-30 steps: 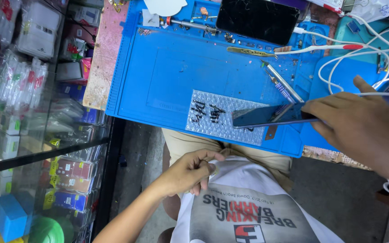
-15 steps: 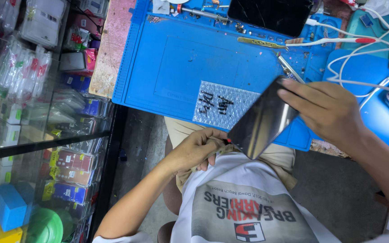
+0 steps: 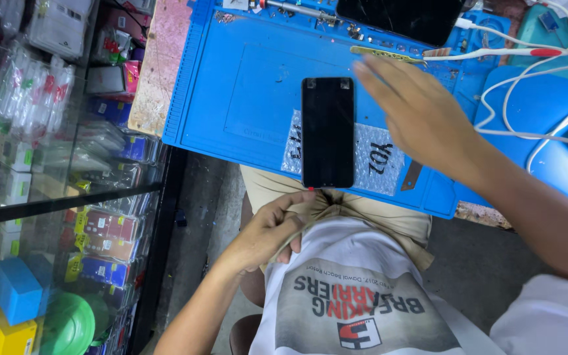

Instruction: The person peels a strip of adhesive from a roll by hand and applies it to the internal edges of a phone housing, pressing it down with their fingers before trimming or adjusting it.

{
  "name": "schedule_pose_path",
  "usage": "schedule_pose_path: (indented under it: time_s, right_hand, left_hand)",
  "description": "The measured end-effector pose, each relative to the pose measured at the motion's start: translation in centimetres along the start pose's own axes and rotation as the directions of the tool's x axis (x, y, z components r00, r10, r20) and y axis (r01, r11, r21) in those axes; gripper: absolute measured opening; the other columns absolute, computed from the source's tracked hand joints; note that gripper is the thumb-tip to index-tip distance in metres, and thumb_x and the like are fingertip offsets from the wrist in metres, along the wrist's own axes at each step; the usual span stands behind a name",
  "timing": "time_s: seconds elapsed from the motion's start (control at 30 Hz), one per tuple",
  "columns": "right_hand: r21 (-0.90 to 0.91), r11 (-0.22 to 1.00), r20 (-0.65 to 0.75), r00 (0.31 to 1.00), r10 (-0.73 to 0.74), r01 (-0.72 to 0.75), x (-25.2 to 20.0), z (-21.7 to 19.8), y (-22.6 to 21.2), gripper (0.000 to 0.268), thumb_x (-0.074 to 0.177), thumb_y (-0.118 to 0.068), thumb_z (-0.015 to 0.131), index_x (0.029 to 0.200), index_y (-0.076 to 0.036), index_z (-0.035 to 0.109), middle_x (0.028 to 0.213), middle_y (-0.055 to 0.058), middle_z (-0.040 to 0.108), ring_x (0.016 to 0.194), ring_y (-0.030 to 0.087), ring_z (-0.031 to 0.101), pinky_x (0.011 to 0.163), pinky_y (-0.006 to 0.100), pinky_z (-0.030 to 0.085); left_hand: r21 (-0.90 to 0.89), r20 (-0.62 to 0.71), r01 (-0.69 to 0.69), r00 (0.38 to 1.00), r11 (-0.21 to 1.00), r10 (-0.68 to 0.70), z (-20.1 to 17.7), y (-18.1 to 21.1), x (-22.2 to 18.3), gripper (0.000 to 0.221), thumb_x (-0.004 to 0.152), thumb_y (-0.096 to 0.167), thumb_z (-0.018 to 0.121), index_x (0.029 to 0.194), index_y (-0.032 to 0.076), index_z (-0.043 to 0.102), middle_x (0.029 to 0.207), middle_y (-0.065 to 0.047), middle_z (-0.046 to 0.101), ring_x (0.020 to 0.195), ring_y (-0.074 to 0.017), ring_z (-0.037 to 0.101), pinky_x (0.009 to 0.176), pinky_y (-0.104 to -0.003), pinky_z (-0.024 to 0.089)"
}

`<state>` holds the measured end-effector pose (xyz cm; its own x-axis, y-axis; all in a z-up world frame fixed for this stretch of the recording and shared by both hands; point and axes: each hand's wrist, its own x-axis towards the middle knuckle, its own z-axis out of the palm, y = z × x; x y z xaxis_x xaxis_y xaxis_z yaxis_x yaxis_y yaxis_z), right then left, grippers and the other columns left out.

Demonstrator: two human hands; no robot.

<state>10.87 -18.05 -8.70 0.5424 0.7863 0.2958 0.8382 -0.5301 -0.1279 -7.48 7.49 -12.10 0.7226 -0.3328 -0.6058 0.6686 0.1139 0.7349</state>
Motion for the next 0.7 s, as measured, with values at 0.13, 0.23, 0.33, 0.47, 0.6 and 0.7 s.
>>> schedule_pose_path:
  time_s: [0.13, 0.23, 0.33, 0.47, 0.6, 0.7]
  right_hand:
    - [0.153, 0.981, 0.031, 0.993, 0.115, -0.119, -7.1, -1.6, -3.0, 0.067, 0.088, -0.042, 0.071, 0.140, -0.004, 0.056, 0.145, 0.017, 0.054, 0.130, 0.037, 0.053, 0.106, 0.051, 0.041]
    - [-0.100, 0.987, 0.120, 0.983, 0.139, -0.128, -9.5, -1.5, -3.3, 0.054, 0.087, -0.039, 0.073, 0.133, -0.012, 0.065, 0.142, 0.013, 0.057, 0.130, 0.032, 0.056, 0.112, 0.054, 0.039]
    - [-0.181, 0.964, 0.091, 0.972, 0.214, -0.196, -9.6, -1.9, -1.9, 0.052, 0.086, -0.035, 0.075, 0.131, -0.011, 0.067, 0.142, 0.018, 0.058, 0.135, 0.038, 0.054, 0.115, 0.051, 0.037]
    - [-0.136, 0.971, 0.008, 0.980, 0.200, -0.197, -8.8, -2.4, -1.9, 0.047, 0.089, -0.027, 0.079, 0.130, -0.008, 0.068, 0.139, 0.017, 0.061, 0.131, 0.037, 0.057, 0.112, 0.049, 0.043]
    - [0.243, 0.961, -0.098, 0.982, 0.158, -0.130, -8.1, -2.2, -5.1, 0.053, 0.088, -0.030, 0.080, 0.130, -0.002, 0.064, 0.133, 0.016, 0.063, 0.119, 0.033, 0.063, 0.100, 0.044, 0.051]
    - [0.468, 0.880, -0.121, 0.980, 0.157, -0.083, -7.0, -1.7, -8.3, 0.058, 0.084, -0.032, 0.082, 0.128, 0.001, 0.062, 0.129, 0.017, 0.064, 0.113, 0.032, 0.066, 0.094, 0.041, 0.054]
  left_hand:
    - [-0.033, 0.071, 0.018, 0.997, 0.999, -0.016, 1.0, 0.5, 0.8, 0.052, 0.099, 0.019, 0.055, 0.147, 0.000, 0.049, 0.061, -0.002, 0.061, 0.041, -0.0066, 0.051, 0.039, -0.021, 0.041]
    - [0.011, 0.079, -0.001, 0.997, 1.000, 0.000, 0.9, 1.2, 1.8, 0.049, 0.100, 0.020, 0.054, 0.145, 0.000, 0.052, 0.061, -0.001, 0.059, 0.041, -0.0062, 0.050, 0.039, -0.021, 0.040]
    - [-0.022, 0.086, -0.046, 0.995, 0.999, 0.048, 0.8, 1.5, 2.6, 0.047, 0.102, 0.019, 0.054, 0.144, -0.002, 0.052, 0.062, -0.002, 0.059, 0.043, -0.0066, 0.050, 0.042, -0.021, 0.042]
    - [-0.004, 0.043, -0.117, 0.992, 0.993, 0.117, 1.2, 1.2, 1.9, 0.050, 0.103, 0.020, 0.054, 0.148, 0.000, 0.045, 0.066, -0.003, 0.060, 0.051, -0.0068, 0.054, 0.047, -0.022, 0.046]
    - [-0.058, 0.069, -0.249, 0.965, 0.967, 0.252, 1.6, 0.1, -1.0, 0.057, 0.105, 0.015, 0.054, 0.156, -0.001, 0.034, 0.083, -0.009, 0.069, 0.072, -0.0108, 0.066, 0.067, -0.023, 0.055]
    - [-0.143, 0.044, -0.305, 0.948, 0.941, 0.314, 2.2, -0.5, -2.9, 0.059, 0.105, 0.009, 0.053, 0.159, -0.002, 0.031, 0.105, -0.016, 0.073, 0.094, -0.0155, 0.072, 0.088, -0.026, 0.058]
